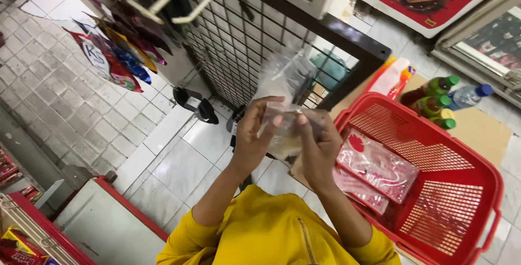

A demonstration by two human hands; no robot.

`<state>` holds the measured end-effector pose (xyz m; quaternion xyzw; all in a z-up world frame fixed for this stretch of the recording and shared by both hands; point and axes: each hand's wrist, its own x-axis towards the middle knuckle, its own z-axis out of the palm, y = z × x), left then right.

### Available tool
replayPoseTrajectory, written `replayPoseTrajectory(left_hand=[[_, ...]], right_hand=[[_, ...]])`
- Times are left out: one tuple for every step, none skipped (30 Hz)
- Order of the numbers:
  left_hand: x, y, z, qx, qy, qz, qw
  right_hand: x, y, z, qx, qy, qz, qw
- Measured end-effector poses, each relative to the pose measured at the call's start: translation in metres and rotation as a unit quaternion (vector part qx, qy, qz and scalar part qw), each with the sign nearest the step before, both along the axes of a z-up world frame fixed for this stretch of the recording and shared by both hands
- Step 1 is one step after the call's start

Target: Cleaning the grocery store shelves and organizing packaged goods.

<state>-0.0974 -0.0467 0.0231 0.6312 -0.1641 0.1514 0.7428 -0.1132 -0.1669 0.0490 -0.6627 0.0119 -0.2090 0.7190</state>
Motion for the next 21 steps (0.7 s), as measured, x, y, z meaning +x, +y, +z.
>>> replayPoseTrajectory(left_hand=[[0.007, 0.007, -0.003, -0.007, 0.024, 0.003, 1.0], [0.015, 0.014, -0.01, -0.006, 0.025, 0.002, 1.0], [0.024, 0.021, -0.016, 0.006, 0.036, 0.005, 0.999], [0.034, 0.026, -0.023, 0.018, 0.047, 0.006, 0.999], [0.041, 0.03, -0.025, 0.018, 0.047, 0.002, 0.999], [0.047, 0.034, -0.027, 0.015, 0.053, 0.004, 0.998], [0.054, 0.037, -0.028, 0.013, 0.058, 0.006, 0.998], [0.06, 0.04, -0.031, 0.013, 0.058, 0.001, 0.998], [0.066, 0.042, -0.033, 0.011, 0.055, -0.001, 0.998], [0.071, 0.045, -0.036, 0.008, 0.052, -0.002, 0.999], [0.073, 0.047, -0.029, 0.009, 0.053, -0.008, 0.999], [0.075, 0.048, -0.022, 0.03, 0.042, 0.001, 0.999], [0.077, 0.049, -0.014, 0.051, 0.03, 0.01, 0.998], [0.08, 0.049, -0.013, 0.051, 0.03, 0.004, 0.998], [0.083, 0.049, -0.013, 0.059, 0.025, 0.008, 0.998], [0.085, 0.05, -0.012, 0.068, 0.021, 0.014, 0.997], [0.089, 0.051, -0.016, 0.068, 0.021, 0.008, 0.997], [0.091, 0.052, -0.019, 0.072, 0.022, 0.003, 0.997], [0.093, 0.052, -0.022, 0.076, 0.023, -0.002, 0.997], [0.095, 0.052, -0.022, 0.076, 0.023, -0.007, 0.997], [0.097, 0.053, -0.022, 0.078, 0.017, -0.011, 0.997]], right_hand=[[0.004, 0.01, -0.005, -0.018, 0.008, 0.007, 1.0], [0.01, 0.018, -0.009, -0.017, 0.008, 0.006, 1.0], [0.017, 0.024, -0.013, -0.038, 0.005, 0.012, 0.999], [0.024, 0.029, -0.017, -0.061, 0.002, 0.016, 0.998], [0.032, 0.035, -0.024, -0.061, 0.002, 0.012, 0.998], [0.04, 0.041, -0.031, -0.074, -0.024, -0.005, 0.997], [0.047, 0.047, -0.038, -0.087, -0.051, -0.022, 0.995], [0.053, 0.049, -0.042, -0.087, -0.05, -0.028, 0.995], [0.058, 0.049, -0.047, -0.115, -0.053, -0.044, 0.991], [0.062, 0.05, -0.052, -0.143, -0.055, -0.059, 0.986], [0.065, 0.051, -0.051, -0.143, -0.053, -0.065, 0.986], [0.068, 0.053, -0.05, -0.163, -0.057, -0.078, 0.982], [0.071, 0.054, -0.049, -0.183, -0.062, -0.091, 0.977], [0.072, 0.055, -0.047, -0.184, -0.061, -0.097, 0.976], [0.072, 0.056, -0.044, -0.18, -0.063, -0.097, 0.977], [0.073, 0.057, -0.041, -0.176, -0.064, -0.097, 0.978], [0.075, 0.057, -0.043, -0.176, -0.063, -0.103, 0.977], [0.076, 0.058, -0.046, -0.185, -0.064, -0.114, 0.974], [0.077, 0.057, -0.049, -0.194, -0.065, -0.126, 0.971], [0.077, 0.059, -0.048, -0.194, -0.064, -0.131, 0.97], [0.077, 0.06, -0.047, -0.197, -0.063, -0.143, 0.968]])
